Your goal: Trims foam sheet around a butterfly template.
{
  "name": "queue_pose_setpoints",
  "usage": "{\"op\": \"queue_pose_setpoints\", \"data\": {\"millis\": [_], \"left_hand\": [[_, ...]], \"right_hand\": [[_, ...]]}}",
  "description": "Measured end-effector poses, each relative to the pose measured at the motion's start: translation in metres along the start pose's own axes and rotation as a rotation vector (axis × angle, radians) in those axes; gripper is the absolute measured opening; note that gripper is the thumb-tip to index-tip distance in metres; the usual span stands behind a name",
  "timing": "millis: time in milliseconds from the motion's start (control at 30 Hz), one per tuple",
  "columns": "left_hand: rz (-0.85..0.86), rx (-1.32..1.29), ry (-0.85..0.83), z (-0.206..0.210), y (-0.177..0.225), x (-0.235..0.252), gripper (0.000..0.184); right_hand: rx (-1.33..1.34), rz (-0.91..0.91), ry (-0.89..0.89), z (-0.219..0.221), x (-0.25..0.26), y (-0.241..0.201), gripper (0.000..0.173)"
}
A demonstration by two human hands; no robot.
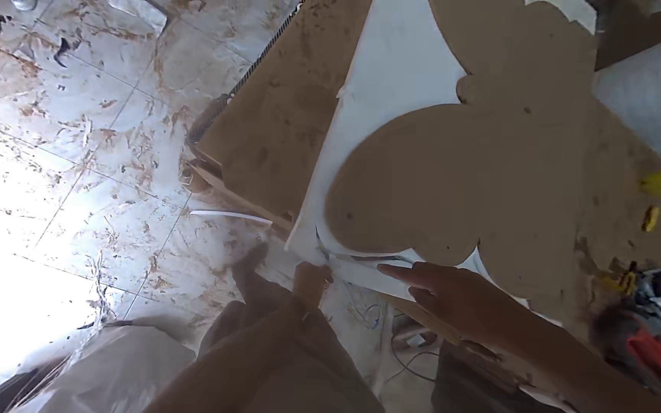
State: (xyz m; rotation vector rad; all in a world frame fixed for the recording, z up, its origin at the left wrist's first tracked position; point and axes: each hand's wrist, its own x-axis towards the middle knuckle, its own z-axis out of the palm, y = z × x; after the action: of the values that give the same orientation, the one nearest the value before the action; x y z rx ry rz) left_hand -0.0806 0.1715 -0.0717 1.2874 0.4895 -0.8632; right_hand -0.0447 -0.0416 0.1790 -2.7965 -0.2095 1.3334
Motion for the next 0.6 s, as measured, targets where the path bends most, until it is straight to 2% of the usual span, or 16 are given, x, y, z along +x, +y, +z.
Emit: {"op": "queue_pose_setpoints", "data": {"millis": [167,333,400,500,600], "left_hand": [[0.122,-0.105,0.098,0.013,0.004,-0.008,0.021],[0.2,-0.117,0.124,0.019,0.007,-0.012,0.02],[0.21,-0.053,0.138,0.016,0.007,-0.015,0.021],[0.192,0.015,0.149,0.018,0.006,-0.018,0.024],[0.209,0.053,0.167,0.01,-0.001,-0.017,0.032]], "right_hand": [[-0.087,-0.028,0.051,0.009,-0.017,0.007,0.056],[-0.195,-0.123,0.175,0.022,0.034,-0.029,0.057],[-0.203,-0.12,0.152,0.026,0.045,-0.038,0.059],[-0.283,-0.102,0.13,0.035,0.027,-0.014,0.066],[-0.124,-0.172,0.157,0.043,-0.026,0.042,0.061]]}}
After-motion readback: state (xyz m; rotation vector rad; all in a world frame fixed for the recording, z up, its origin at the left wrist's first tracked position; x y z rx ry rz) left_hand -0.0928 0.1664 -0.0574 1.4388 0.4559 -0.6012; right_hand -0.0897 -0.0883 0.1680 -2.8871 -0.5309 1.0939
